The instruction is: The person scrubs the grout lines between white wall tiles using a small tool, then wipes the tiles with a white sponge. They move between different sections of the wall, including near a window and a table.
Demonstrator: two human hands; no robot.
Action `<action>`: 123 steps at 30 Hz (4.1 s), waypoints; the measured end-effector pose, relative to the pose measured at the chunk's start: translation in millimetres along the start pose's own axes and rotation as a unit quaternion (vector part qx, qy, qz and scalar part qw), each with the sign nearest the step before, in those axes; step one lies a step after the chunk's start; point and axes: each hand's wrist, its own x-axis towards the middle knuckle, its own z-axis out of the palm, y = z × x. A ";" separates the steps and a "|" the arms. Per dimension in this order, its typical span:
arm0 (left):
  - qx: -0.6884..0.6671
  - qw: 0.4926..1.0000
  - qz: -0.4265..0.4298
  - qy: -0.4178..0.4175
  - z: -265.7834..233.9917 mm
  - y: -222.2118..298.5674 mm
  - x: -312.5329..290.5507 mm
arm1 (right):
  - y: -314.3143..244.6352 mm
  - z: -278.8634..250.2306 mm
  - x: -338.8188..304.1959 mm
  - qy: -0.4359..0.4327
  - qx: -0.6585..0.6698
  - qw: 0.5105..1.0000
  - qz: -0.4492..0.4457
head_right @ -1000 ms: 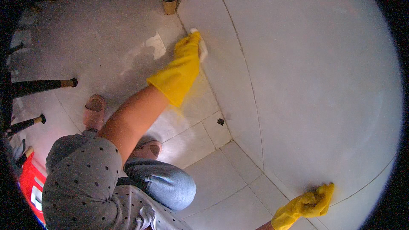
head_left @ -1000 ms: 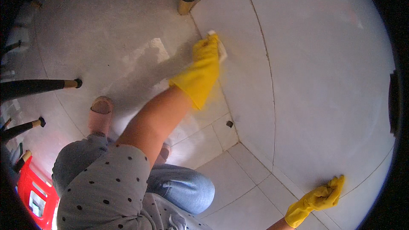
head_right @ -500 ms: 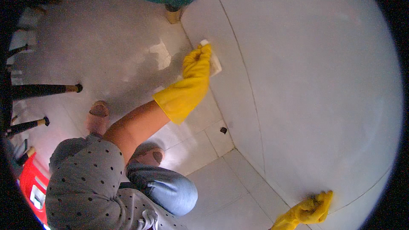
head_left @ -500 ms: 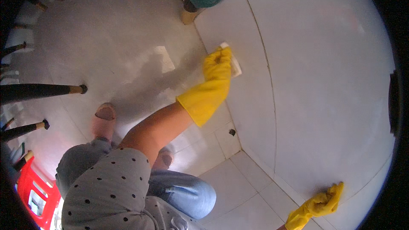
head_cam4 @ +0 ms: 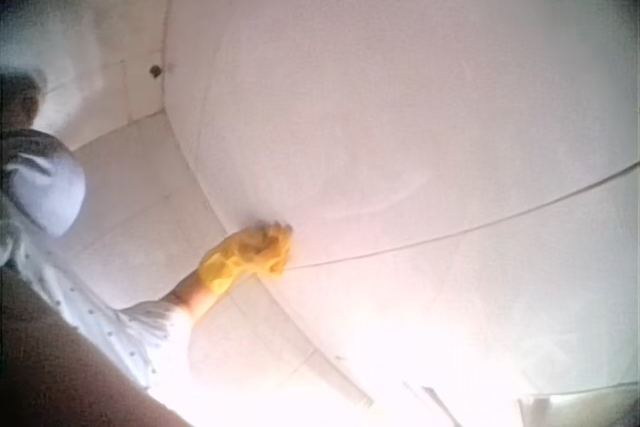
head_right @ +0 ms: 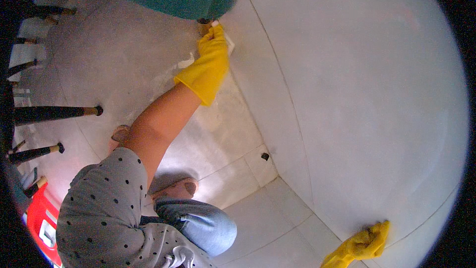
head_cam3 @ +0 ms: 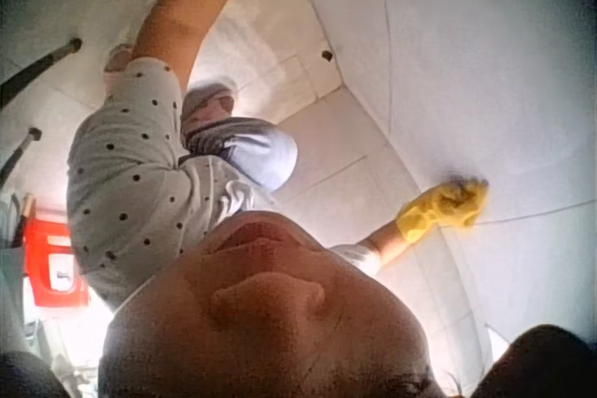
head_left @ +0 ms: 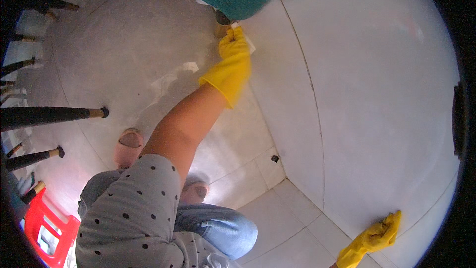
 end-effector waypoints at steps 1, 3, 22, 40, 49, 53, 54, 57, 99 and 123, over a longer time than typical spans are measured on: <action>-0.006 1.000 0.003 -0.024 1.3 -0.2 -16.1 | -9.3 -4.1 5.2 0.002 -0.010 1.000 -0.001; -0.014 0.994 0.054 -0.092 -9.0 -0.5 -45.4 | -8.5 0.3 5.1 -0.010 -0.008 1.000 0.010; 0.016 0.972 0.200 -0.123 -11.7 -18.4 -78.5 | 4.3 -0.2 0.1 -0.028 -0.006 0.999 0.018; 0.054 0.985 -0.044 -0.156 -18.0 27.4 -52.7 | -17.9 7.6 12.2 0.005 -0.033 0.999 0.010; -0.016 0.979 0.011 -0.202 -22.4 17.7 -78.3 | -14.4 7.2 10.4 0.014 -0.017 1.000 0.003; -0.039 0.981 0.005 -0.190 -21.1 44.0 -53.5 | -13.0 7.3 6.6 0.009 -0.017 0.999 0.028; -0.018 0.976 0.029 -0.216 -20.8 38.2 -65.1 | -12.8 7.4 5.2 0.008 -0.025 0.999 0.034; -0.024 0.983 0.039 -0.178 -10.9 29.8 -89.8 | -12.4 7.5 5.5 0.012 -0.049 0.999 0.018; 0.520 0.835 -0.122 -0.131 -54.1 -65.3 31.6 | -23.4 15.0 4.7 0.023 -0.019 0.998 0.046; 0.403 0.482 -0.135 -0.766 -170.2 104.1 -177.7 | -220.5 113.0 -174.1 -0.265 0.764 0.244 0.535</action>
